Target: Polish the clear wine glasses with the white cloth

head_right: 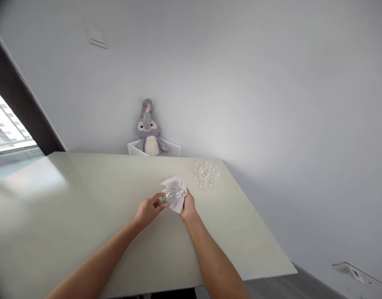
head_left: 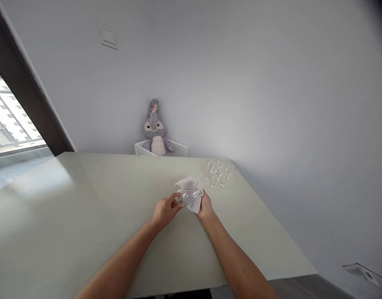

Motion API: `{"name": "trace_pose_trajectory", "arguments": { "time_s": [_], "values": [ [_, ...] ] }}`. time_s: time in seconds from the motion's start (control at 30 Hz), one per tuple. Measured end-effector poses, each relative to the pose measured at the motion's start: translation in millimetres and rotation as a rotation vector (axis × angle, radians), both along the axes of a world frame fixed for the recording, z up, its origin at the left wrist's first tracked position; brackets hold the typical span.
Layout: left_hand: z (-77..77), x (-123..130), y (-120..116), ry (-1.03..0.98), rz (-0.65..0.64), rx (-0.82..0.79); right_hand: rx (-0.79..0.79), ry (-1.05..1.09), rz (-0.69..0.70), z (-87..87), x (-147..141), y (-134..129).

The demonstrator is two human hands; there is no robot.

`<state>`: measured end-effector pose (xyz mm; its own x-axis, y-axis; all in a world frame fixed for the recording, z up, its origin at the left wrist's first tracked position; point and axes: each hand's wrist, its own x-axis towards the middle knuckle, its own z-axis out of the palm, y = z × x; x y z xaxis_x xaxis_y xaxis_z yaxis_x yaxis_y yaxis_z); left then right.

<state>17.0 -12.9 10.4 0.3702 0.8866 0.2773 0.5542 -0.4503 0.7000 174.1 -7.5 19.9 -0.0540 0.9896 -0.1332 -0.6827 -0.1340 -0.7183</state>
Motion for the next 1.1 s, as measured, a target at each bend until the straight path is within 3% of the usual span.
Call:
{"name": "trace_pose_trajectory", "arguments": {
  "time_s": [0.17,0.3,0.47,0.6,0.73,0.8,0.87,0.97,1.03,1.1],
  "values": [
    [-7.2,9.6,-2.3,-0.139,0.128,-0.067,0.035,0.094,-0.049,-9.5,-30.5,-7.4],
    [-12.6,9.8,0.6,-0.204,0.25,0.07,0.164,-0.058,-0.072,-18.2,-50.5,-17.6],
    [-14.3,10.7,-2.3,-0.206,0.211,0.29,0.3,-0.242,-0.068,-23.9,-56.9,-24.0],
    [-7.7,13.2,-6.9,-0.154,0.157,0.289,0.263,-0.257,-0.153,-24.5,-49.3,-21.0],
    [-1.3,11.3,-2.4,-0.343,0.016,0.048,0.168,-0.234,-0.186,-17.8,-36.0,-18.6],
    [1.2,7.4,2.6,-0.536,-0.016,-0.157,0.105,-0.173,-0.067,-13.1,-30.4,-20.1],
    [4.9,1.2,6.9,-0.73,-0.077,-0.377,0.06,-0.089,0.148,-9.9,-27.1,-23.3],
    [12.8,-9.4,9.7,-0.905,-0.283,-0.679,0.055,-0.036,0.438,-8.0,-25.7,-28.2],
    [17.3,-14.0,9.9,-0.956,-0.355,-0.765,0.088,-0.115,0.489,-6.8,-25.4,-29.4],
    [18.5,-14.8,10.0,-0.987,-0.307,-0.746,0.144,-0.323,0.433,-4.6,-24.3,-28.7]
  ]
}}
